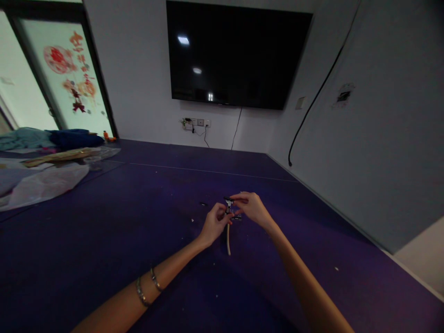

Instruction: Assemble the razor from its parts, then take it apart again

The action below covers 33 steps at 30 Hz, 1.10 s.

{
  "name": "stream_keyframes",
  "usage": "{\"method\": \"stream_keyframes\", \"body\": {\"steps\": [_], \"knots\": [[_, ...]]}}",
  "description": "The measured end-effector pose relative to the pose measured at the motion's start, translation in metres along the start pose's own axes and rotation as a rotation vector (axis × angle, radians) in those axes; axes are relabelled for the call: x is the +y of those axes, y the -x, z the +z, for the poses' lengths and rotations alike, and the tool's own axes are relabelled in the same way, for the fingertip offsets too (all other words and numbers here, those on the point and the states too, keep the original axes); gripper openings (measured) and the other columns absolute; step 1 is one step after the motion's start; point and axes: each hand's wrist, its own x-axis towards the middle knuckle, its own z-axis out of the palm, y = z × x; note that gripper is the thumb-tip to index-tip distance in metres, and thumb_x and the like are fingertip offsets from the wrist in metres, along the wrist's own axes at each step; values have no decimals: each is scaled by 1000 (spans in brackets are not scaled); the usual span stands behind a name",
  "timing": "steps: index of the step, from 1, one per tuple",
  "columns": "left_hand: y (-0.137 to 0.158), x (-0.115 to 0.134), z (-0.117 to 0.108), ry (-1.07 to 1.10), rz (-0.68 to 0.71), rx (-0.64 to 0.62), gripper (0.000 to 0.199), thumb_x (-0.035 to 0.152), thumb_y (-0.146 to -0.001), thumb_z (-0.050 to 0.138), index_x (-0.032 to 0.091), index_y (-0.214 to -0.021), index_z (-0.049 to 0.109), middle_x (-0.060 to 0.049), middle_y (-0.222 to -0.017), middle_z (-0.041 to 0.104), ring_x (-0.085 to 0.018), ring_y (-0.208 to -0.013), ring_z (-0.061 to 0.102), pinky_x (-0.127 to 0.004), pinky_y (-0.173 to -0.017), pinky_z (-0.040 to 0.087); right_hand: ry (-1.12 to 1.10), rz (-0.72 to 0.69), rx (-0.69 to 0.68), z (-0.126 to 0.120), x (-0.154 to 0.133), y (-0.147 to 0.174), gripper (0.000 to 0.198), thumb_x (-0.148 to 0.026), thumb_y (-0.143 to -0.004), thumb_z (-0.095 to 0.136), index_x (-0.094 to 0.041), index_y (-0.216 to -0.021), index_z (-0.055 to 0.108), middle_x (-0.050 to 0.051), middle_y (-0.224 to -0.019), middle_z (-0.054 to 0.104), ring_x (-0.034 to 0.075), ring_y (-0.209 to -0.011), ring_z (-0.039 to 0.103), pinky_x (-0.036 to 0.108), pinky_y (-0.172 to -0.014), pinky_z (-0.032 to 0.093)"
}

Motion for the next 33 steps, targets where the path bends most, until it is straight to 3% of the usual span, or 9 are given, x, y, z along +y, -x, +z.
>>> {"method": "stream_keyframes", "body": {"steps": [21, 27, 33], "knots": [[1, 0, 0, 12, -37, 1, 25, 31, -74, 64, 18, -79, 43, 3, -67, 59, -10, -58, 59, -22, -56, 44, 118, -96, -45, -3, 1, 2, 22, -17, -73, 52, -15, -87, 70, 7, -89, 62, 15, -70, 63, 25, -53, 56], [1, 1, 2, 46, -50, 6, 28, 35, -72, 65, 18, -79, 44, 3, -67, 60, -10, -58, 58, -23, -56, 45, 247, -133, -44, -4, -1, 2, 26, -12, -75, 48, -17, -88, 70, 6, -89, 63, 13, -68, 61, 23, -52, 53], [1, 1, 2, 48, -75, 8, 29, 34, -71, 65, 18, -78, 43, 3, -65, 60, -10, -54, 58, -22, -54, 43, 444, -257, -24, -6, -4, 1, 28, -5, -73, 48, -17, -86, 70, 7, -86, 66, 15, -79, 60, 26, -70, 48]]}}
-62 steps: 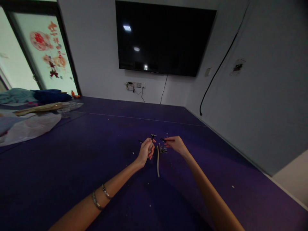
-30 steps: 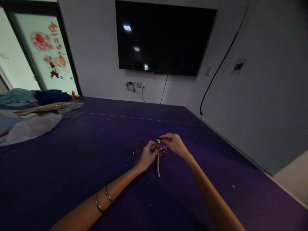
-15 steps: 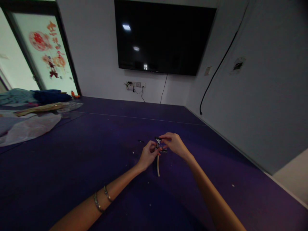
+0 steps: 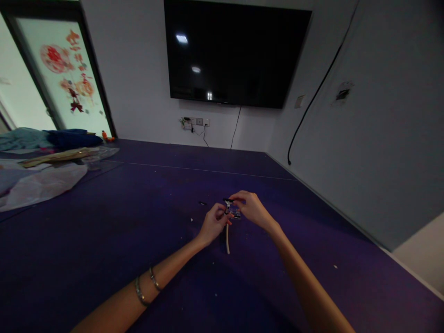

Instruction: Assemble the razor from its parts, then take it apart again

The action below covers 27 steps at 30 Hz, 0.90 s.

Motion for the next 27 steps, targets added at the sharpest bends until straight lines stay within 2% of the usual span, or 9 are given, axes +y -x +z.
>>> {"method": "stream_keyframes", "body": {"steps": [10, 21, 27], "knots": [[-1, -5, -1, 8, -21, 1, 28, 33, -71, 65, 18, -79, 42, 2, -67, 62, -10, -52, 59, -21, -50, 42, 74, -53, -6, -1, -4, 1, 29, -3, -73, 46, -16, -85, 69, 6, -85, 68, 15, -79, 60, 25, -73, 44], [0, 3, 1, 34, -53, 9, 30, 33, -69, 67, 17, -80, 44, 1, -66, 63, -12, -51, 61, -21, -48, 43, 68, -53, -9, -2, -5, 1, 29, -4, -74, 44, -17, -86, 68, 6, -84, 67, 15, -78, 60, 25, -71, 43], [-2, 3, 0, 53, -92, -1, 31, 34, -66, 70, 14, -85, 56, -3, -71, 66, -12, -51, 61, -23, -50, 44, 81, -48, -26, -2, -4, 1, 30, -3, -74, 44, -17, -86, 68, 6, -84, 67, 15, -77, 59, 25, -71, 43]]}}
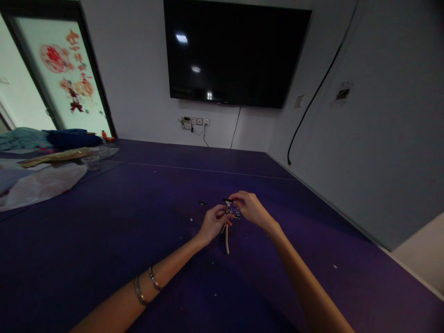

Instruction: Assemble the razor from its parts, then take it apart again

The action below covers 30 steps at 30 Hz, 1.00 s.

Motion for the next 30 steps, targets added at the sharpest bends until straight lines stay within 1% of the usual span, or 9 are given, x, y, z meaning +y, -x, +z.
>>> {"method": "stream_keyframes", "body": {"steps": [4, 10, 13, 16, 19, 21, 23, 26, 30], "knots": [[-2, 2, -2, -25, 3, -20, 29, 36, -64, 71, 12, -79, 65, -6, -74, 69, -15, -57, 63, -25, -55, 46, -34, -3, 5, 0, 1, 0, 29, -3, -74, 44, -16, -87, 67, 6, -86, 66, 15, -80, 59, 26, -73, 43], [-4, 11, -5, 16, -4, -43, 33, 38, -58, 75, 12, -78, 66, -6, -77, 70, -18, -67, 64, -31, -66, 50, -53, -6, 34, 3, 4, -1, 27, -5, -75, 47, -18, -88, 67, 6, -87, 65, 15, -81, 59, 28, -75, 44], [-5, 14, -8, -3, 0, -50, 31, 37, -61, 73, 13, -79, 67, -6, -78, 70, -17, -68, 65, -30, -67, 50, -85, 5, 41, 1, 4, -1, 26, -10, -77, 49, -19, -94, 66, 6, -91, 64, 14, -83, 59, 27, -73, 46], [-9, 19, -12, -41, 23, -29, 26, 33, -64, 71, 13, -80, 66, -5, -76, 69, -17, -68, 65, -30, -69, 49, -82, 41, 90, -5, 5, -1, 26, -17, -77, 53, -18, -100, 64, 7, -97, 64, 14, -82, 60, 26, -71, 47], [-14, 28, -17, -79, 46, 12, 22, 30, -66, 69, 14, -81, 65, -5, -79, 70, -18, -71, 66, -32, -74, 49, 9, 86, 85, -12, 5, 1, 18, -24, -78, 54, -18, -90, 66, 5, -84, 67, 14, -74, 60, 25, -67, 46], [-16, 35, -21, -113, 73, 41, 20, 28, -67, 68, 14, -82, 64, -5, -80, 70, -19, -74, 66, -32, -76, 48, 97, 106, -7, -13, 2, 3, 17, -31, -78, 55, -20, -81, 68, 3, -73, 67, 15, -68, 61, 25, -62, 44], [-18, 41, -23, -136, 94, 72, 20, 27, -67, 68, 13, -82, 64, -6, -80, 70, -19, -75, 66, -32, -76, 48, 202, 121, -113, -9, -3, 6, 22, -40, -77, 56, -22, -75, 68, 3, -68, 67, 15, -63, 61, 24, -55, 41], [-21, 45, -26, -140, 96, 132, 20, 26, -67, 68, 13, -81, 64, -7, -78, 70, -19, -72, 66, -31, -72, 48, 335, 120, -181, 7, -16, 10, 32, -52, -74, 57, -23, -68, 68, 4, -66, 67, 17, -61, 62, 23, -50, 38], [-21, 43, -27, -145, 82, 190, 21, 27, -64, 71, 12, -77, 64, -6, -71, 69, -19, -68, 66, -27, -64, 48, 465, 144, -124, 34, -37, 12, 39, -56, -73, 55, -20, -66, 68, 8, -63, 66, 19, -61, 64, 23, -52, 41]]}}
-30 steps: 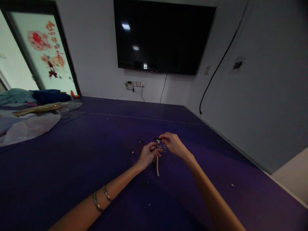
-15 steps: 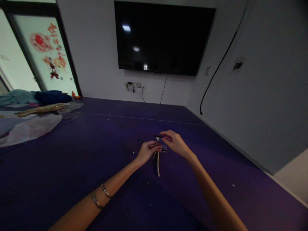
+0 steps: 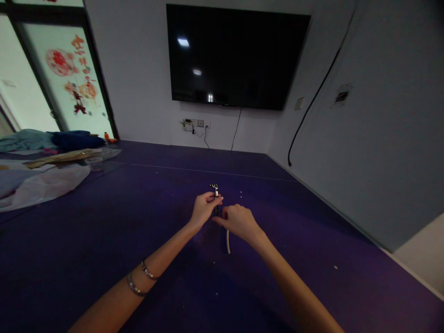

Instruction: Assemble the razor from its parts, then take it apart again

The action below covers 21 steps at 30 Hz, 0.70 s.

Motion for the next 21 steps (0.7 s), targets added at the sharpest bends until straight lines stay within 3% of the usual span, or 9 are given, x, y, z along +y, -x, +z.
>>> {"method": "stream_keyframes", "body": {"steps": [5, 8, 14, 21], "knots": [[3, -7, 1, -31, 21, -8, 22, 30, -63, 71, 13, -76, 64, -3, -65, 67, -18, -64, 64, -24, -59, 46, 161, 93, 38, 13, -24, 2, 33, -42, -82, 49, -15, -90, 67, 12, -73, 69, 21, -65, 67, 26, -58, 46], [4, -12, 2, -77, 36, -22, 24, 33, -64, 70, 13, -76, 64, -2, -63, 66, -16, -61, 63, -23, -56, 44, 188, 104, 18, 14, -29, 4, 31, -32, -85, 44, -12, -95, 65, 13, -76, 69, 23, -67, 67, 27, -59, 47], [2, -13, 3, -161, 29, -30, 28, 39, -68, 66, 13, -77, 64, -5, -70, 68, -18, -67, 64, -23, -57, 44, 132, 111, 13, 15, -26, 3, 34, -30, -86, 39, -11, -88, 68, 15, -76, 69, 24, -69, 67, 28, -61, 46], [-17, -4, -17, -271, -222, -11, 43, 44, -86, 37, 10, -81, 63, -14, -88, 69, -16, -64, 65, -23, -52, 43, -104, 171, -20, 35, 0, -8, 35, -31, -82, 44, -15, -63, 68, 11, -64, 68, 18, -62, 63, 21, -54, 37]]}}
